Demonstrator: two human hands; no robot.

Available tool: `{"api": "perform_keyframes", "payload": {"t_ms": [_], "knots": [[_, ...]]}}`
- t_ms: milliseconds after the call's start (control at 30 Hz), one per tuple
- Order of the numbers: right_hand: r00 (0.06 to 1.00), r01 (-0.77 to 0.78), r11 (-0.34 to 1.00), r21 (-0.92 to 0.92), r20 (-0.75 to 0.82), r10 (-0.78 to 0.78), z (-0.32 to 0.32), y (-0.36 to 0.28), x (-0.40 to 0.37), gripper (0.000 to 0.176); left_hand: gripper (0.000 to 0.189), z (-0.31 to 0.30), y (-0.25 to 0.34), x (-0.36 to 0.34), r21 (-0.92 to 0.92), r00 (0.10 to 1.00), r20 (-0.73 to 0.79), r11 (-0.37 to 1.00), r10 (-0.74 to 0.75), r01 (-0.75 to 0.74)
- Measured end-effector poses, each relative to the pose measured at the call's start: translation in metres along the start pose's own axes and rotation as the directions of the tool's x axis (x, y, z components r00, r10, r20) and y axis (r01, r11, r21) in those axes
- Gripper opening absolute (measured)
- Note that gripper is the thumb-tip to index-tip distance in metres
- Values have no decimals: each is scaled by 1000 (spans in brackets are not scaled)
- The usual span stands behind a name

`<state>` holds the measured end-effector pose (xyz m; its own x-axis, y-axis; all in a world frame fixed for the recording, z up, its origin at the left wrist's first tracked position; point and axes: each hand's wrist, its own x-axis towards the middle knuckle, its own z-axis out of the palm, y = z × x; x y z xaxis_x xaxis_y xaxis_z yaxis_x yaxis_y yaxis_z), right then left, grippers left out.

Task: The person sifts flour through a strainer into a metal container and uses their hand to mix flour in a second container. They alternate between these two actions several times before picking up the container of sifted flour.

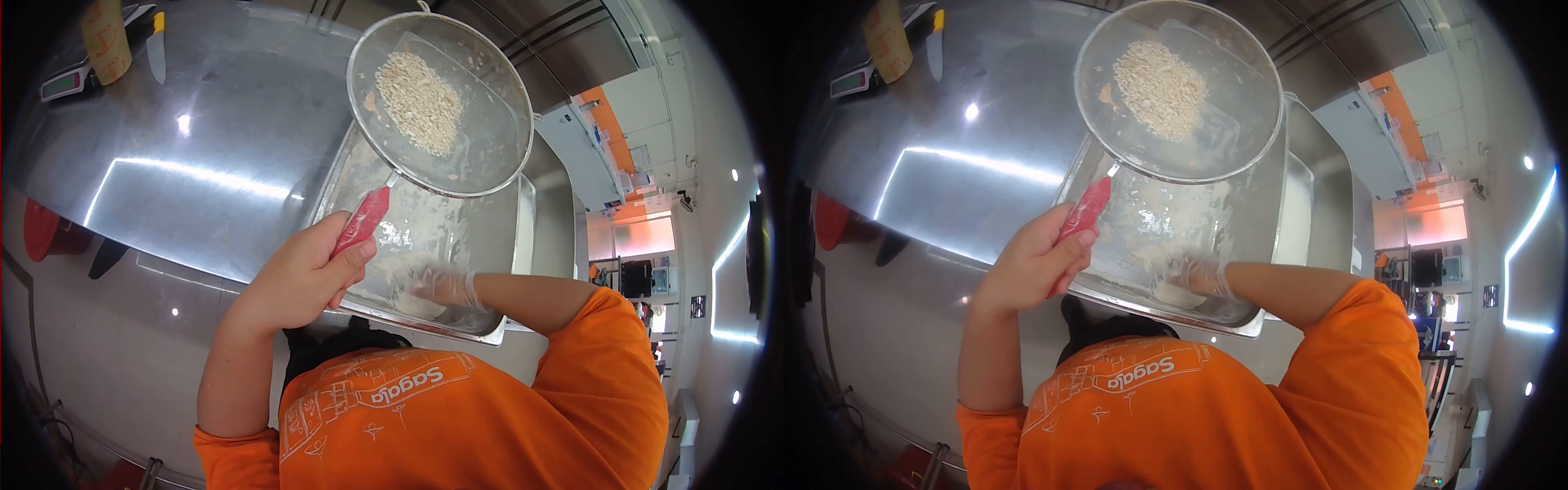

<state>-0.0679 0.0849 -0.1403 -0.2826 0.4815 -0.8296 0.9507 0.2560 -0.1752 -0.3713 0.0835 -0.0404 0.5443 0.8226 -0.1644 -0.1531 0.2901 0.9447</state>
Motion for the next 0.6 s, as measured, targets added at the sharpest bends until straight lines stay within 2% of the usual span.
{"api": "perform_keyframes", "payload": {"t_ms": [33, 67, 133, 167, 233, 267, 333, 600], "knots": [[994, 84, 968, 235, -94, -63, 12, 4, 2, 37, 20, 1, 0, 0, 12, 1000, 8, 1000, 2, -2], [993, 87, 970, 229, -96, -67, 5, -8, -3, 37, 20, 0, -1, 0, 13, 1000, 2, 1000, 6, -6], [988, 127, 990, 58, -101, -120, -11, -46, -18, 38, 20, 1, -4, 1, -30, 1000, 12, 1000, 10, -10], [988, 125, 991, 54, -97, -119, -5, -50, -12, 38, 20, 1, -4, 1, -35, 1000, 9, 999, 12, -12], [969, 39, 997, 72, -246, -20, 11, -53, 6, 32, 20, 0, -5, 1, -12, 1000, 27, 1000, 16, -15], [970, 42, 997, 69, -243, -24, 15, -55, 17, 32, 20, 1, -5, 1, -14, 1000, 22, 1000, 15, -15], [977, 190, 920, 343, -163, -140, 19, -60, 35, 28, 16, 1, -6, 2, -26, 999, 33, 999, 41, -41], [962, 252, 772, 584, -61, -267, -30, -122, 62, 24, 18, -3, -8, 3, -25, 997, 39, 998, 64, -63]]}}
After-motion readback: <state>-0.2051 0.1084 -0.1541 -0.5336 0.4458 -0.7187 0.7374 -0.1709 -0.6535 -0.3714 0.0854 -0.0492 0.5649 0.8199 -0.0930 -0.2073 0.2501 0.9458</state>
